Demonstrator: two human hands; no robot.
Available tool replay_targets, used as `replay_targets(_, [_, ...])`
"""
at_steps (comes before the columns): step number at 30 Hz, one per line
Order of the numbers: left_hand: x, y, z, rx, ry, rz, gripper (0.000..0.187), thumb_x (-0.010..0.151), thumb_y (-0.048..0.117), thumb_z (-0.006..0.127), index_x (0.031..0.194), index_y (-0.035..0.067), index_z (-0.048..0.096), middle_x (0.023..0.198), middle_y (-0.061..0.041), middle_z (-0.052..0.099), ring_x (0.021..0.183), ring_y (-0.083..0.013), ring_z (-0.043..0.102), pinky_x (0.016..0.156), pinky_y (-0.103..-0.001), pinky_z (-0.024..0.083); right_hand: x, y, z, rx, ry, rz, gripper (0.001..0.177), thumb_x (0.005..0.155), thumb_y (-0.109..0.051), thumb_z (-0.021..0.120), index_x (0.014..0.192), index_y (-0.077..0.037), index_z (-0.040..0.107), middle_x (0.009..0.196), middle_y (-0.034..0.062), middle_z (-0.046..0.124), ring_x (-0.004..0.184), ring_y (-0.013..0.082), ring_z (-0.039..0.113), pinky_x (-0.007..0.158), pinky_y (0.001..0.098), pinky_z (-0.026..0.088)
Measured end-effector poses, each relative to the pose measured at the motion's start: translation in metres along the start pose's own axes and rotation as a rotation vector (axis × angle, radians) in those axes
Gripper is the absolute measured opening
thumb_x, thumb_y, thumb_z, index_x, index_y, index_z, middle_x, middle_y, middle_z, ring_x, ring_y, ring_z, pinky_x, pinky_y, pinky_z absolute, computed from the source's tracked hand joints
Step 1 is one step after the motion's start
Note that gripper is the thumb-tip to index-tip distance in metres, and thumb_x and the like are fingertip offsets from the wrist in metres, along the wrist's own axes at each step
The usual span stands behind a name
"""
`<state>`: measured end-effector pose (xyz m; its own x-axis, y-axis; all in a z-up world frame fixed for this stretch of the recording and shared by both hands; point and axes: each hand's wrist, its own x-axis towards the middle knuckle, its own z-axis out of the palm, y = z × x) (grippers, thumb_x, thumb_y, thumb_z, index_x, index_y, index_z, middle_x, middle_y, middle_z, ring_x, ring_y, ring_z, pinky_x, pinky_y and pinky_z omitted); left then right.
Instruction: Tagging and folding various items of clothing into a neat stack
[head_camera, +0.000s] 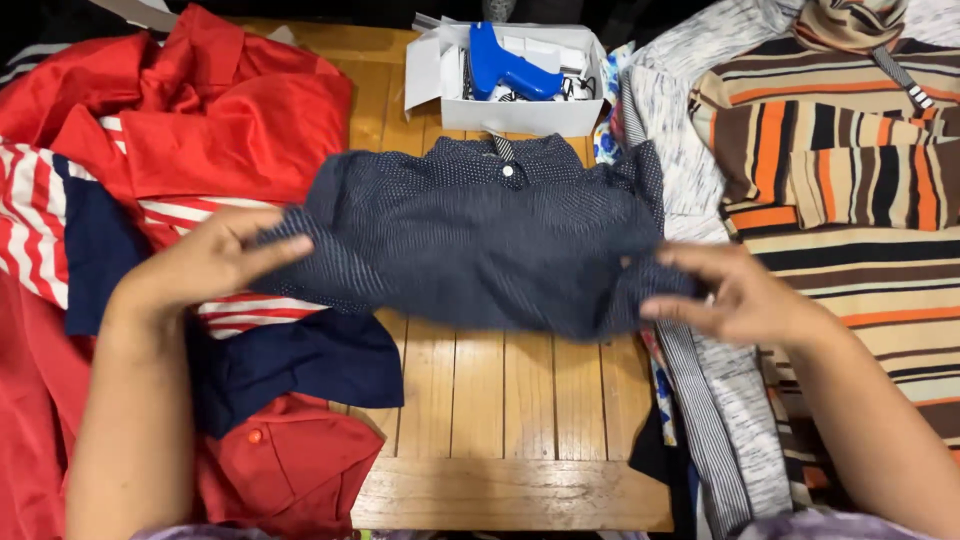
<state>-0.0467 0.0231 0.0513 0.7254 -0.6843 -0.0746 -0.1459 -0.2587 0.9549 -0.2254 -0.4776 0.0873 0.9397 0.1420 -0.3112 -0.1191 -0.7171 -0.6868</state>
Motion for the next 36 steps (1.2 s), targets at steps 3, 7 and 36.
replay_targets(3, [-0.025, -0.010, -0.005, 0.197, -0.269, -0.115, 0.033, 0.101, 0.019, 0.068, 0.070, 0.012, 0.061, 0.060, 0.007, 0.039, 0.048, -0.0058, 0.034, 0.041, -0.027, 0.029, -0.025, 0.013, 0.006, -0.141, -0.083, -0.258, 0.042, 0.081, -0.032, 0.078, 0.115, -0.008, 0.072, 0.084, -0.0010, 0.070, 0.059, 0.0089, 0.066, 0.034, 0.0227, 0.058])
replay_targets(7, [-0.064, -0.005, -0.006, 0.225, -0.343, -0.124, 0.030, 0.096, 0.020, 0.074, 0.069, 0.010, 0.066, 0.067, 0.006, 0.053, 0.060, -0.0061, 0.046, 0.054, -0.030, 0.046, -0.072, 0.024, -0.007, -0.141, -0.058, -0.274, 0.033, 0.079, -0.033, 0.083, 0.101, -0.010, 0.075, 0.079, -0.0040, 0.076, 0.063, 0.0076, 0.066, 0.063, 0.0285, 0.056])
replay_targets(36, [0.091, -0.063, 0.065, 0.820, 0.398, -0.321, 0.067, 0.081, 0.054, 0.083, 0.124, 0.005, 0.071, 0.118, -0.020, 0.070, 0.115, -0.0409, 0.068, 0.096, -0.050, 0.053, 0.112, 0.052, 0.033, -0.442, 0.181, 0.491, 0.074, 0.069, -0.068, 0.083, 0.122, -0.017, 0.071, 0.117, 0.0124, 0.077, 0.118, 0.0381, 0.069, 0.098, 0.0522, 0.055])
